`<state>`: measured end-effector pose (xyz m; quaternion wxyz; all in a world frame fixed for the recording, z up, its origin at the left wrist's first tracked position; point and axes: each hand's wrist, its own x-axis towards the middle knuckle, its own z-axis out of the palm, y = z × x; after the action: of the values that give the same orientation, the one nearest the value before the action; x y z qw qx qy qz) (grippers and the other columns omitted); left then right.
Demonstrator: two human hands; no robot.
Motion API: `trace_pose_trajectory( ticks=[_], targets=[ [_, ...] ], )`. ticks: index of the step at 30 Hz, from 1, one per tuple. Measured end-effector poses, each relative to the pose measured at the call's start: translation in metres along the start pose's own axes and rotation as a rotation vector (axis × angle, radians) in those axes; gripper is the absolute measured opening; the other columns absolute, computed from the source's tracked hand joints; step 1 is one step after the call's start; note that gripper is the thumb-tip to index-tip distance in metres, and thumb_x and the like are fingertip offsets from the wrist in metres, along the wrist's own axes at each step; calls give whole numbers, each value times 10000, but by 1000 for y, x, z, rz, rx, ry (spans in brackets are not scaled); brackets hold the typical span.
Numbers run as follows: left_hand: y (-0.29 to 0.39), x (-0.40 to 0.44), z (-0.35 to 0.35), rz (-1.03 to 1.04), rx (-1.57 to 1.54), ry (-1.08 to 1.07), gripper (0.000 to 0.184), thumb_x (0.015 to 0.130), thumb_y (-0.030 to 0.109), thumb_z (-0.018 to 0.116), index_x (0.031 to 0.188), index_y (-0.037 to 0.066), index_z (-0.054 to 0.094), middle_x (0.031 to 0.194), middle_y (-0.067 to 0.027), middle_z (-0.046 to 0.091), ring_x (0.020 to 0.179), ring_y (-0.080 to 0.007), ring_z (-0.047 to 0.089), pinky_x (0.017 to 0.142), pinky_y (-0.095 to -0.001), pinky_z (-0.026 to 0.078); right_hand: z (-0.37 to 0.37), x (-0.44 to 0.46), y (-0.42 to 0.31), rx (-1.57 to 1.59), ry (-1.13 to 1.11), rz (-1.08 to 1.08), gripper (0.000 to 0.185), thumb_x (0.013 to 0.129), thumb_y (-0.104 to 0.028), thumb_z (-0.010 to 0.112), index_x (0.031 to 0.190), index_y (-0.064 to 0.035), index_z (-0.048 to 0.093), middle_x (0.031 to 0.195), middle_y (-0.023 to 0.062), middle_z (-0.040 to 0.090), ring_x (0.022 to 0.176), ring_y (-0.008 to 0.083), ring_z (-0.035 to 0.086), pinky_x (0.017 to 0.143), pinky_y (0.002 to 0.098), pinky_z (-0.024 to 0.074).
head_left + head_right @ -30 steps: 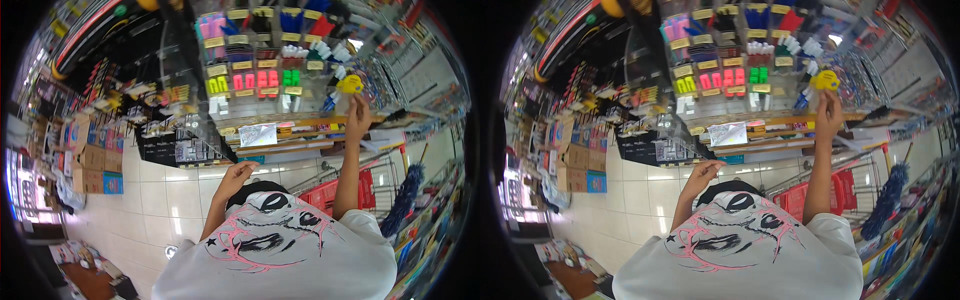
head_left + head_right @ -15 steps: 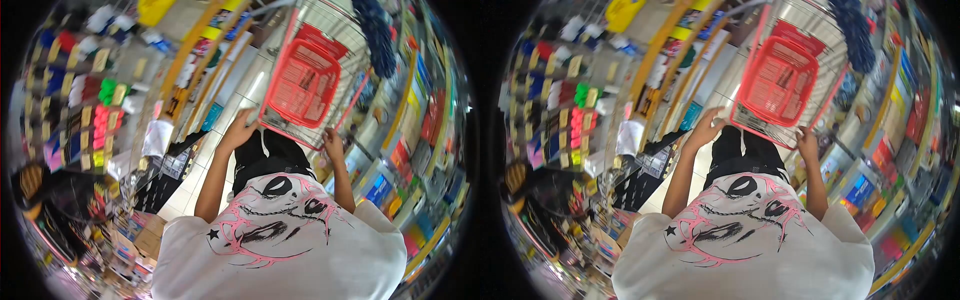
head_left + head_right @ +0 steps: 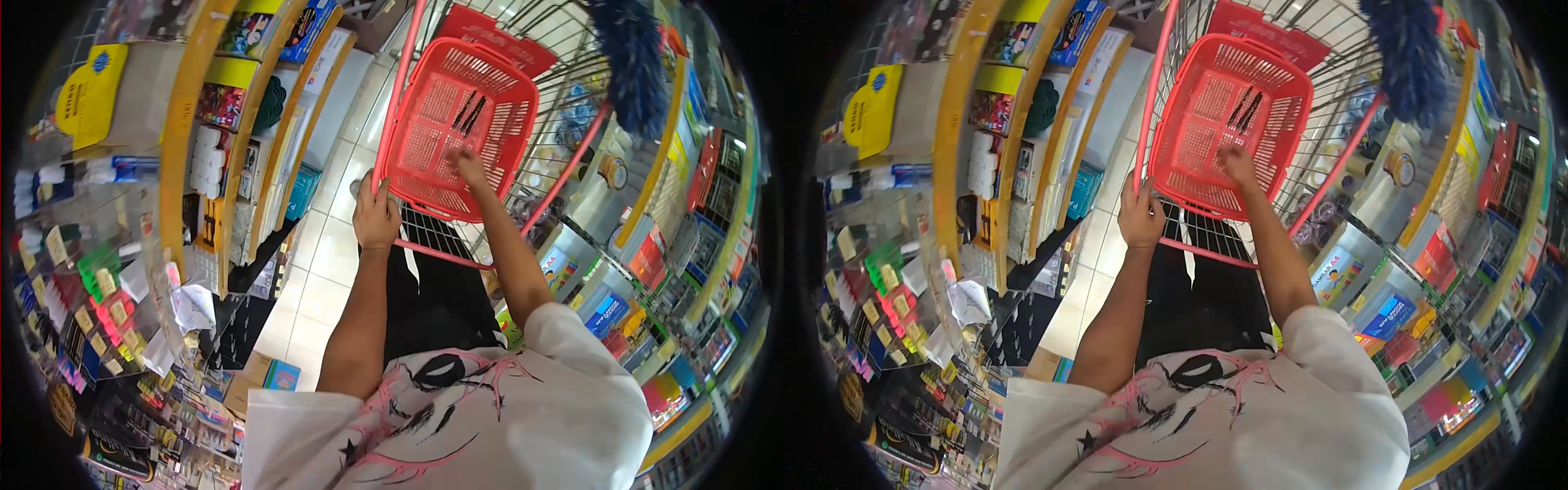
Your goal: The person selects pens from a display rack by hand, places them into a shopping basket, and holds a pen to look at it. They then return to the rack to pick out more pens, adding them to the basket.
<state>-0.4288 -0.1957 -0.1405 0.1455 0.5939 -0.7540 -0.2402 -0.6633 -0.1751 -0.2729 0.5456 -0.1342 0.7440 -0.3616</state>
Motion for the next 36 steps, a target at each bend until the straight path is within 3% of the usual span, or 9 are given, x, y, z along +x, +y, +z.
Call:
trace_pose_trajectory(
  ticks=[2,4,6,12,18,23,30,32,36],
  targets=[
    [-3,5,1,-6,-11,35,369,764,48,551,1123,92,625,1329,-116,493,1152,-337,533,881,-413,505,-10,73,49,-84,61,-4,245,826,-218,630,931,3,644,783,110,666,657,229,613,628,344,497],
    [-8,8,1,24,-54,31,397,751,46,550,1128,134,642,1295,-183,511,1127,-352,555,862,-420,510,-34,146,84,-510,41,-7,484,784,-353,670,1075,28,605,962,161,665,815,208,648,674,310,506],
    [-12,13,0,8,-52,33,364,743,38,557,1082,114,664,1276,-178,526,1110,-346,566,856,-410,513,-17,138,46,-587,520,-25,486,748,-422,712,951,12,630,901,240,671,857,455,634,810,463,504],
    [-15,16,0,21,-16,9,357,709,16,583,1045,92,677,1212,-191,549,1078,-343,579,860,-409,515,3,165,36,-657,600,16,656,724,-459,720,980,124,562,970,317,641,957,435,632,855,477,495],
    [-14,13,0,32,12,2,293,716,24,593,988,93,675,1176,-198,549,1031,-350,587,812,-414,516,23,167,39,-668,564,42,530,743,-451,671,838,71,650,847,279,661,894,418,649,818,465,499],
    [-10,13,-1,17,21,2,263,730,39,587,970,100,673,1163,-209,542,1007,-357,588,809,-421,513,21,151,35,-951,30,-79,361,734,-325,698,820,25,677,782,240,670,745,340,684,713,428,540],
    [-11,11,1,18,47,5,246,724,66,586,960,90,650,1196,-163,542,1003,-340,582,835,-418,503,40,106,73,-954,-125,-89,274,753,-266,708,776,6,681,605,139,647,604,253,674,612,377,549],
    [-13,11,2,45,39,43,220,734,57,573,930,102,662,1155,-209,539,1005,-361,585,789,-429,508,38,86,65,-749,-207,148,345,761,-303,701,892,16,682,917,250,663,906,401,644,812,453,510],
    [-9,13,-3,55,-9,59,196,735,55,569,908,91,653,1168,-177,546,1021,-349,581,801,-419,505,14,59,75,-602,-227,39,370,805,-352,660,899,4,698,856,251,663,903,397,649,802,439,510]
  ],
)
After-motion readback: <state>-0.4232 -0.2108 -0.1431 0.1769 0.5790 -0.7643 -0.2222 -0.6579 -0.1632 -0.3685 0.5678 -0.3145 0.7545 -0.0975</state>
